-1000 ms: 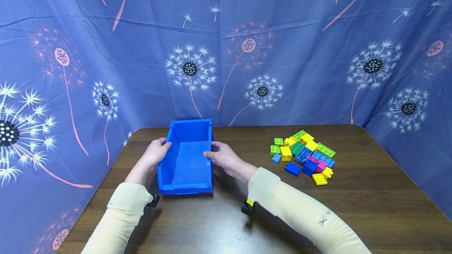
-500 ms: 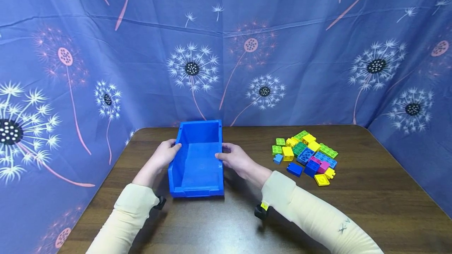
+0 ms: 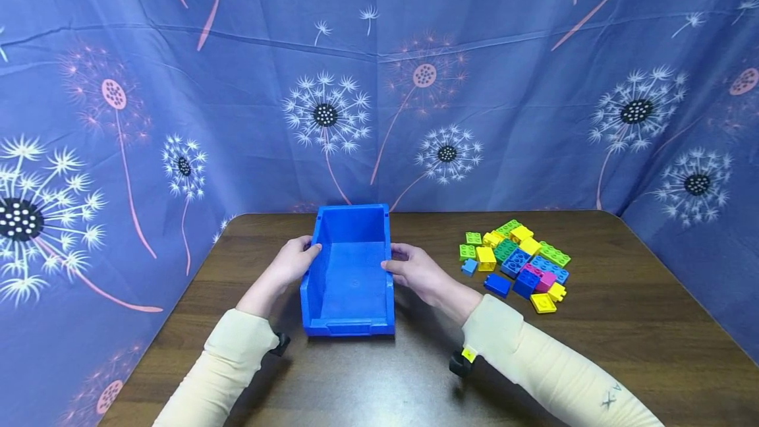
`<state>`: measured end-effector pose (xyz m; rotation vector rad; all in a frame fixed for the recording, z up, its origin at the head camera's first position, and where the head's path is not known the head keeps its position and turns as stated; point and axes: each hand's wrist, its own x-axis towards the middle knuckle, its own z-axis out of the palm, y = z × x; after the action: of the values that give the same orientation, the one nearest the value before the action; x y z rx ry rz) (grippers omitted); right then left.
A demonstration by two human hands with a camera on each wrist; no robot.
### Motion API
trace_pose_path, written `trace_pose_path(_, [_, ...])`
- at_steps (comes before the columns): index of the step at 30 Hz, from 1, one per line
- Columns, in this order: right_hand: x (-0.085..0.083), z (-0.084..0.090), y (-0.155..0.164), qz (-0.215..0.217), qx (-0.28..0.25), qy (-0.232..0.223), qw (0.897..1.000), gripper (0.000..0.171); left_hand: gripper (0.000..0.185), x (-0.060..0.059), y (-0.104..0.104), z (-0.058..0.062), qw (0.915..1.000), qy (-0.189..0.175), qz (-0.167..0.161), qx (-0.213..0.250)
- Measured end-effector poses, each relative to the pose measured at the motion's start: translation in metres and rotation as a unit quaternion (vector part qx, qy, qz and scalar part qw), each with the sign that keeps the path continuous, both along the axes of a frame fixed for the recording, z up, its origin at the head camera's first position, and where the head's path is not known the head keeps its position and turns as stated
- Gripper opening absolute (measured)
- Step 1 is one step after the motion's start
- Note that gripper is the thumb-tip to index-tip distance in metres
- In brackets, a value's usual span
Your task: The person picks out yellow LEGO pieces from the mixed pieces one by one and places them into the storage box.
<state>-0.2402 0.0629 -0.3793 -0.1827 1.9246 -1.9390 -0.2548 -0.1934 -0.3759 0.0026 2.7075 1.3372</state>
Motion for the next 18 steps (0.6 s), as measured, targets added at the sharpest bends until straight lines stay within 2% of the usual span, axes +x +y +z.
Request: trace_pose_path(18, [0.014, 0.001, 0.036, -0.007, 0.033, -0.002, 0.999, 0.058, 0.049, 0.008, 0.03, -0.002, 0.9995, 0.021, -0.025, 0.0])
